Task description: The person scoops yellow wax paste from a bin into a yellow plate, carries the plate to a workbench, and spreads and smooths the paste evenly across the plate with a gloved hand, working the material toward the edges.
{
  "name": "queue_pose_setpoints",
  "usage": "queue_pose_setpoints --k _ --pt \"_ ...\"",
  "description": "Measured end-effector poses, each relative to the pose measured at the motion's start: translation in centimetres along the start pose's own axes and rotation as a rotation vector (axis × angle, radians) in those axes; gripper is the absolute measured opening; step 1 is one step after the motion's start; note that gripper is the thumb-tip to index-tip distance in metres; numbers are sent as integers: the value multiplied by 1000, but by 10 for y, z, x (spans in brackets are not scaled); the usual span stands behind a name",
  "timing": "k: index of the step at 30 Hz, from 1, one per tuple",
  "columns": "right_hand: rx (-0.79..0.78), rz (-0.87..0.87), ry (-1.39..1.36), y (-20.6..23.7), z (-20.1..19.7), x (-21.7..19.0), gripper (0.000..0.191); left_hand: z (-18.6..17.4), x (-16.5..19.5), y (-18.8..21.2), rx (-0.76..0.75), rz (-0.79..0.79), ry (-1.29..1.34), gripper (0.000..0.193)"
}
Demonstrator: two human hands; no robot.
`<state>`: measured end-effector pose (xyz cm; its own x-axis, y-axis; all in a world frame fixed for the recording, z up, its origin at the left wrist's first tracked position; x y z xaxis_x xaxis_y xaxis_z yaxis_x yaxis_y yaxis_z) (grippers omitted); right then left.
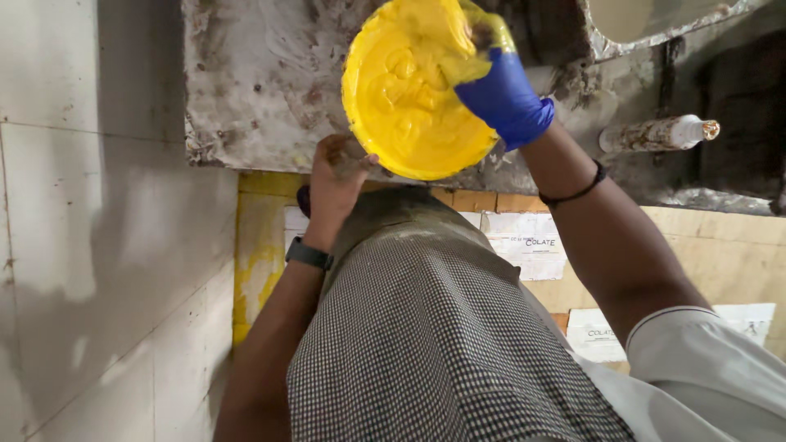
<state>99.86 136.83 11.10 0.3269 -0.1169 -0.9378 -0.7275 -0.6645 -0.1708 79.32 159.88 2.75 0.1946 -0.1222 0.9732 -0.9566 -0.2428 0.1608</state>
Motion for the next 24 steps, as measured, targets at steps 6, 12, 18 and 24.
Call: queue_pose_setpoints --k 6,12,18,24 --pt "84 313 -3 -6 -11 14 53 -2 3 -2 14 45 -35 64" --pt "-116 51 -156 -19 -13 -2 45 -2 4 -2 -50 -26 31 66" --pt "-655 299 707 0 45 6 78 -1 9 1 27 35 -183 67" --pt "-829 337 1041 -8 96 38 41 1 7 2 27 -27 -151 63"
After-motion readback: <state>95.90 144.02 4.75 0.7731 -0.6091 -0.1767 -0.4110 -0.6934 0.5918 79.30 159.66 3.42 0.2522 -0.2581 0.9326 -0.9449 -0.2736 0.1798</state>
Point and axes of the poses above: each hand's wrist, its own y-axis away from the middle knuckle, its own z-axis out of the palm, x = y × z, the point moved 5 cm from there along -y, towards the middle knuckle, and after that the axes turned 10 degrees about -x, right-handed, at the moved point
